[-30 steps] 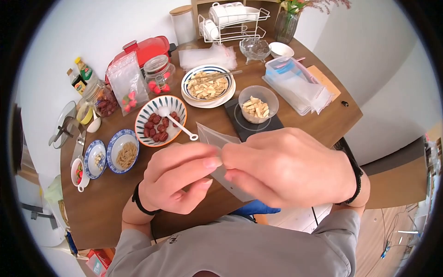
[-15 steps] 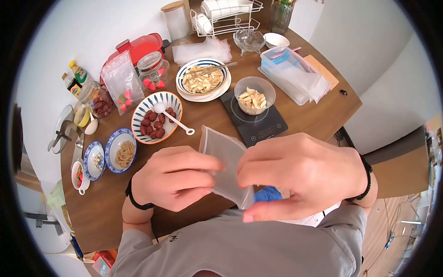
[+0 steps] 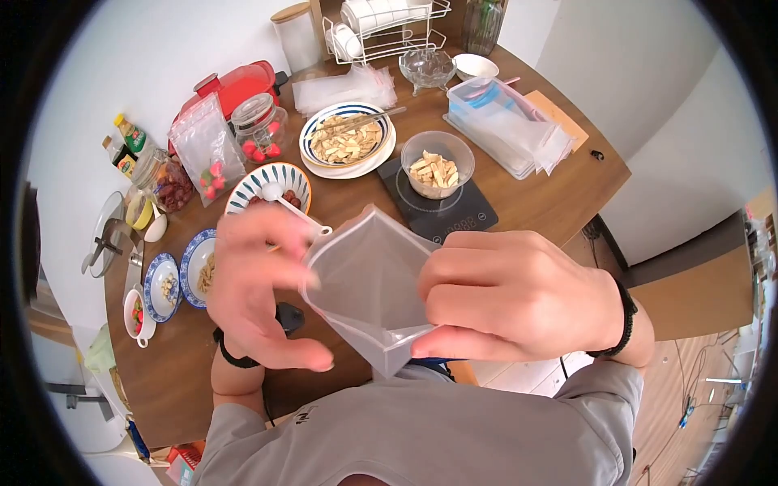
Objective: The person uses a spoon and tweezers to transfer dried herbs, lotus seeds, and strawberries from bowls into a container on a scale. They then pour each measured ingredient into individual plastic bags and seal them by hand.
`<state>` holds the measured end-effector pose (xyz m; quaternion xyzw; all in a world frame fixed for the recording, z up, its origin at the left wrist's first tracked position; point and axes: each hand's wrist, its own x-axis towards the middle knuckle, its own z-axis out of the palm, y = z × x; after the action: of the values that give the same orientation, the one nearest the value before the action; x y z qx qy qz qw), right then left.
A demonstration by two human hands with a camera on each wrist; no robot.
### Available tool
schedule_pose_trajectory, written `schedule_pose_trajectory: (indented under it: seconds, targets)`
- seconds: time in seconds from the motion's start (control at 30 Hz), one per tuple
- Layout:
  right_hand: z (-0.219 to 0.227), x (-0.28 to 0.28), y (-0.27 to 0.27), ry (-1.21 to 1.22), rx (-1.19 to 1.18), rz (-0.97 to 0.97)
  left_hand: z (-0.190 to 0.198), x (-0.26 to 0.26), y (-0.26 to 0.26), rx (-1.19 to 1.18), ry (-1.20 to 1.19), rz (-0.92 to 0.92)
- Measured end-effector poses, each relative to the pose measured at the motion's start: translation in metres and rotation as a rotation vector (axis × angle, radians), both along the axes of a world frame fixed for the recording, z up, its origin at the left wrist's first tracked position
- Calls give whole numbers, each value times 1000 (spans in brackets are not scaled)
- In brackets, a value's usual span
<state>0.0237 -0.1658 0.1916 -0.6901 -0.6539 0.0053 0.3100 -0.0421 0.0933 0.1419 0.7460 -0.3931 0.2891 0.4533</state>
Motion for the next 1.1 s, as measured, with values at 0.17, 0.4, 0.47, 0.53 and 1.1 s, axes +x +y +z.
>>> schedule_pose_trajectory:
  seconds: [0.17, 0.4, 0.47, 0.53, 1.1]
  targets:
    - [-7, -4, 2, -50, 152, 34, -31, 24, -11, -332, 517, -324]
    - [-26, -9, 3, -143, 169, -222, -41, 16, -27, -177, 555, -306]
    - [-38, -9, 7, -27, 253, -139, -43, 16, -32, -214, 589, -324]
    - [-43, -10, 10, -15, 269, -150, -50, 16, -39, -296, 598, -326]
    - [-43, 2, 9, 132, 352, -249, -57, 28, -30, -486, 663, -353]
